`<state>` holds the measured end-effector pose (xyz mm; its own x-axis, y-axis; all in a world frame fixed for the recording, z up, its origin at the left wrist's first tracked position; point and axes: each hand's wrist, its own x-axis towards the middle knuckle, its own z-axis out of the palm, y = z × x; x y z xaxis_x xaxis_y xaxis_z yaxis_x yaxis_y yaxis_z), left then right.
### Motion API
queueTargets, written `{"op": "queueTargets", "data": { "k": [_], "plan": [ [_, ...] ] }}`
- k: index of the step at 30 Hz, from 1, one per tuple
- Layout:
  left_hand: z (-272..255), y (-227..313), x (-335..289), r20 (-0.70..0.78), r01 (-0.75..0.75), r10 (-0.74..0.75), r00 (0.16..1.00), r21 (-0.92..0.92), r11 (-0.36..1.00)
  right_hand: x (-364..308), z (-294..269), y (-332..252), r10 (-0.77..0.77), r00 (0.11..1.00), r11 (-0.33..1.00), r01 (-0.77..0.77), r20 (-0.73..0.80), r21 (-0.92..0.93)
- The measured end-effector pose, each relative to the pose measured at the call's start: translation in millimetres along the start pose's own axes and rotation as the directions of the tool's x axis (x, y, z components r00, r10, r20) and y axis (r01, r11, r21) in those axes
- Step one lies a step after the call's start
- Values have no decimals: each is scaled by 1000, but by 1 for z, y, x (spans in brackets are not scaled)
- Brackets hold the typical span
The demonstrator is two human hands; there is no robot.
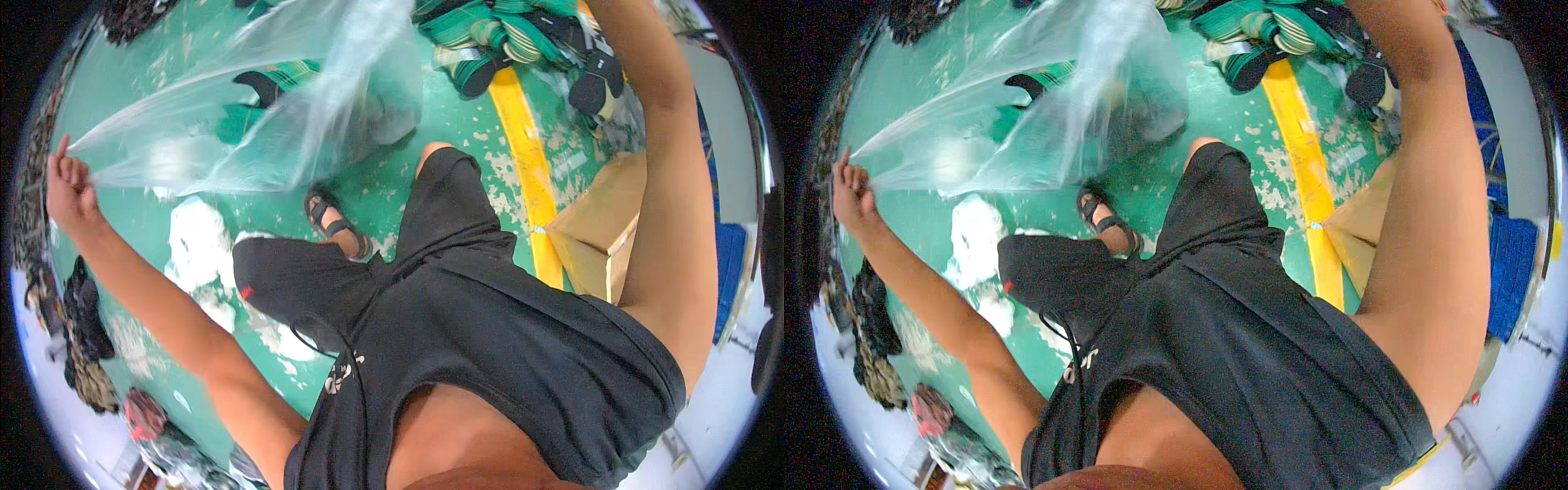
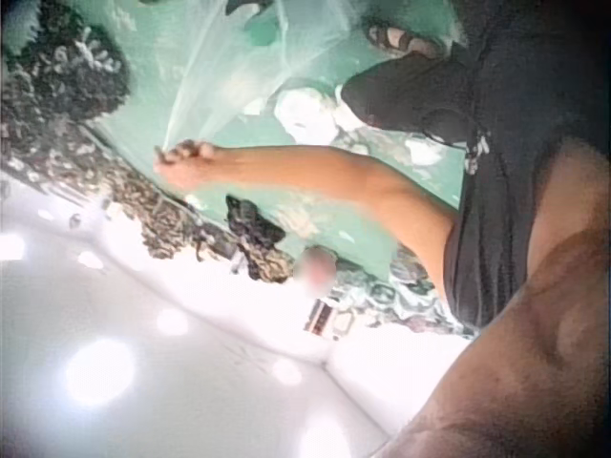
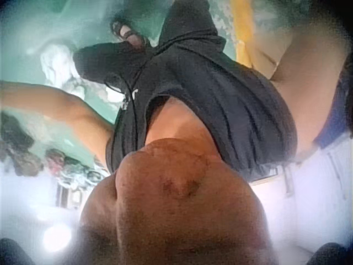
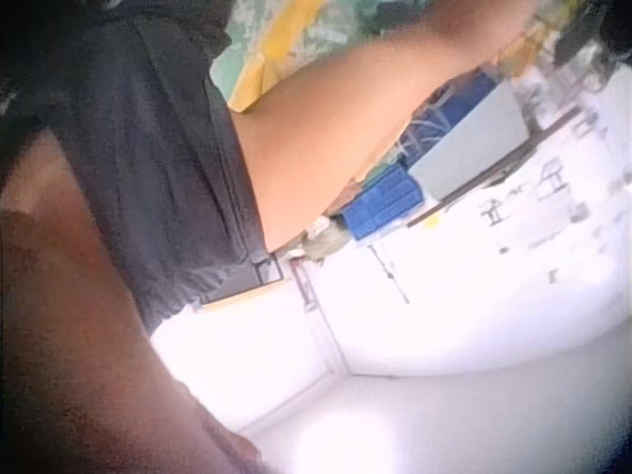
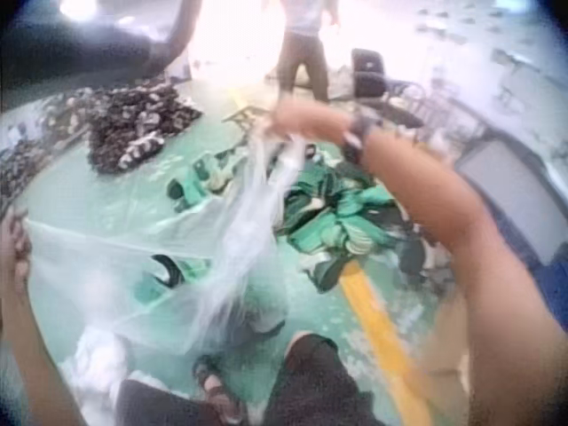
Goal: The person picks up green shoe components from a large pile on the floor and places them into a transparent plastic bag by hand.
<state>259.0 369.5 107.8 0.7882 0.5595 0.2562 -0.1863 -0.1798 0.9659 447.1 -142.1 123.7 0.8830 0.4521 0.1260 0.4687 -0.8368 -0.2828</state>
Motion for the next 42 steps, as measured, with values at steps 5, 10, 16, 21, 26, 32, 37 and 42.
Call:
{"op": "queueTargets", "data": {
  "k": [5, 10, 16, 21, 26, 32, 37, 42],
  "plan": [
    [95, -10, -54, 320, 13, 24, 947, -113, 993, -91, 27, 23, -286, 904, 851, 87, -317, -518],
    [118, 1, -83, 317, 57, 22, 948, -241, 969, -115, 203, -86, -647, 742, 741, 666, -176, 89],
    [103, -21, -67, 240, 3, 54, 969, -228, 974, -187, 296, -42, -163, 643, 986, 86, 749, 141],
    [120, -33, -91, 175, 7, 26, 984, -185, 983, -267, 218, -59, -338, 779, 857, 23, 527, 515],
    [116, -53, -103, 276, 29, 11, 961, -141, 990, -232, 133, 23, 25, 905, 840, 211, -425, 499],
    [124, -93, -102, 235, 59, -60, 970, 12, 998, -214, 220, 220, 822, 493, 379, -97, -287, 920],
    [113, -118, -104, 174, 195, -221, 960, 156, 968, -247, 407, 301, 918, 390, 322, -621, -74, 715],
    [97, -126, -114, 30, 295, -311, 950, 234, 926, -191, 457, 247, 943, 255, 320, -871, -215, 373]
  ]
}}
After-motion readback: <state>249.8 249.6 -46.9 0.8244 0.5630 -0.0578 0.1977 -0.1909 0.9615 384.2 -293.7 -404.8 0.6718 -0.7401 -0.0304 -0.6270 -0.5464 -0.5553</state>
